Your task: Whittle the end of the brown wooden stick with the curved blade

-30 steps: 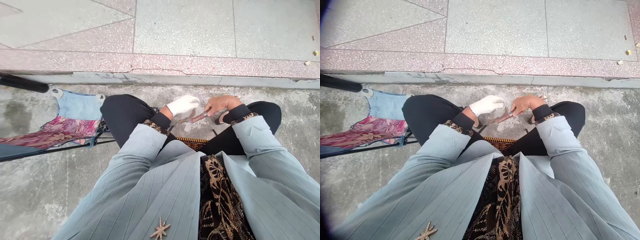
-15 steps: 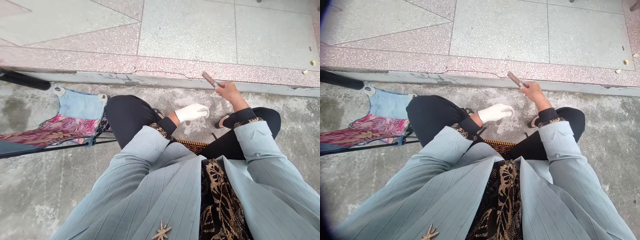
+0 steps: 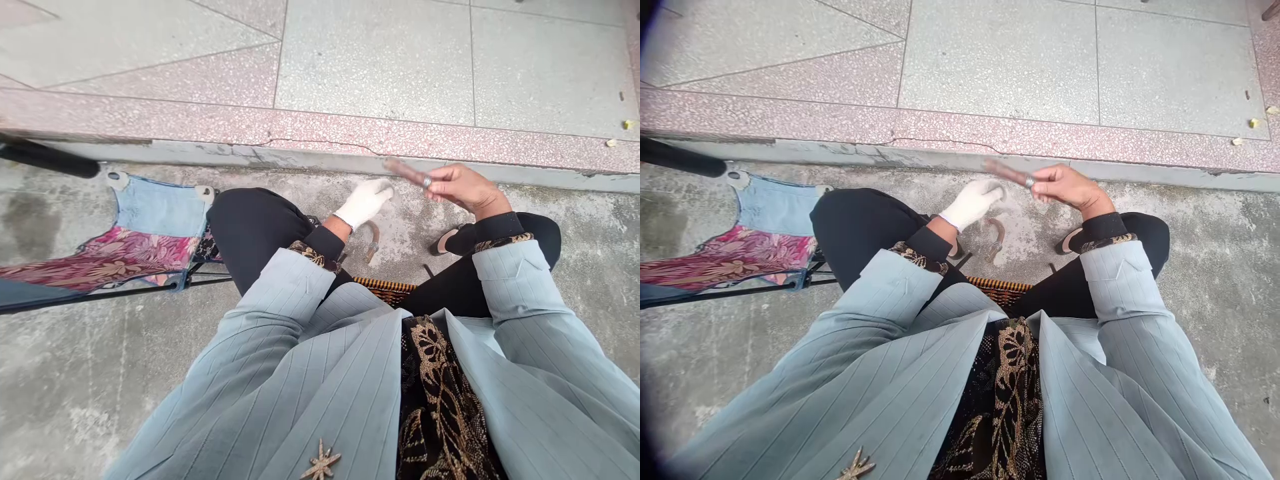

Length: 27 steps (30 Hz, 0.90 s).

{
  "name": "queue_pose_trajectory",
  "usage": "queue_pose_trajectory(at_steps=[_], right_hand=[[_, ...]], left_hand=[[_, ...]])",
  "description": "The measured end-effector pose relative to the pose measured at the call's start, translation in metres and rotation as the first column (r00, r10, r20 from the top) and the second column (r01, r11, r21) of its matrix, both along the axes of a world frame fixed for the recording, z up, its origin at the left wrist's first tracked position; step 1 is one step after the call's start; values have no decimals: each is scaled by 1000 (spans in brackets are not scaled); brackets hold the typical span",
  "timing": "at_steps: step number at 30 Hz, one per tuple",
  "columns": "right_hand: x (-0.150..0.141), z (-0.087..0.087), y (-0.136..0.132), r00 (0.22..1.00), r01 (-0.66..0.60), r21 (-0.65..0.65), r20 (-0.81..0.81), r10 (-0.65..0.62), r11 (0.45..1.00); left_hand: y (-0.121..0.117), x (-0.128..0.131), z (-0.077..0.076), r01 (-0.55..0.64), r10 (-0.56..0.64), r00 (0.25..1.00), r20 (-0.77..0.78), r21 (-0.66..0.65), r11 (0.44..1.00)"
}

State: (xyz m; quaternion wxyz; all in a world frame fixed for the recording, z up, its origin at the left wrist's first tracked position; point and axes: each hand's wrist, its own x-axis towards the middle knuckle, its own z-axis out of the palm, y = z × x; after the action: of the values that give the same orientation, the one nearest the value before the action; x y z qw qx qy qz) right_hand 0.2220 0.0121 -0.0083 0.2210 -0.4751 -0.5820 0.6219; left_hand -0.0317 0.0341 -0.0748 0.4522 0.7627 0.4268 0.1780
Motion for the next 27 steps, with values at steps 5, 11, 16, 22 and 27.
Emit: queue_pose_trajectory(at_steps=[5, 11, 16, 22, 27], right_hand=[[1, -17, 8, 916, 314, 150, 210, -341, 937], [-9, -25, 11, 541, -181, 86, 840, 26, 980], [-16, -23, 6, 506, -451, -299, 690, 517, 841], [-13, -27, 7, 639, -582, -324, 385, 666, 746], [-13, -14, 4, 727, -610, -257, 194, 659, 749]], left_hand=[[-24, 20, -3, 316, -325, 942, -87, -98, 944], [-23, 15, 10, 369, -363, 917, -165, 3, 929], [-8, 2, 13, 192, -175, 961, -216, 60, 980], [-3, -4, 12, 159, -140, 972, -189, 90, 983], [1, -2, 2, 111, -109, 990, -91, 23, 994]])
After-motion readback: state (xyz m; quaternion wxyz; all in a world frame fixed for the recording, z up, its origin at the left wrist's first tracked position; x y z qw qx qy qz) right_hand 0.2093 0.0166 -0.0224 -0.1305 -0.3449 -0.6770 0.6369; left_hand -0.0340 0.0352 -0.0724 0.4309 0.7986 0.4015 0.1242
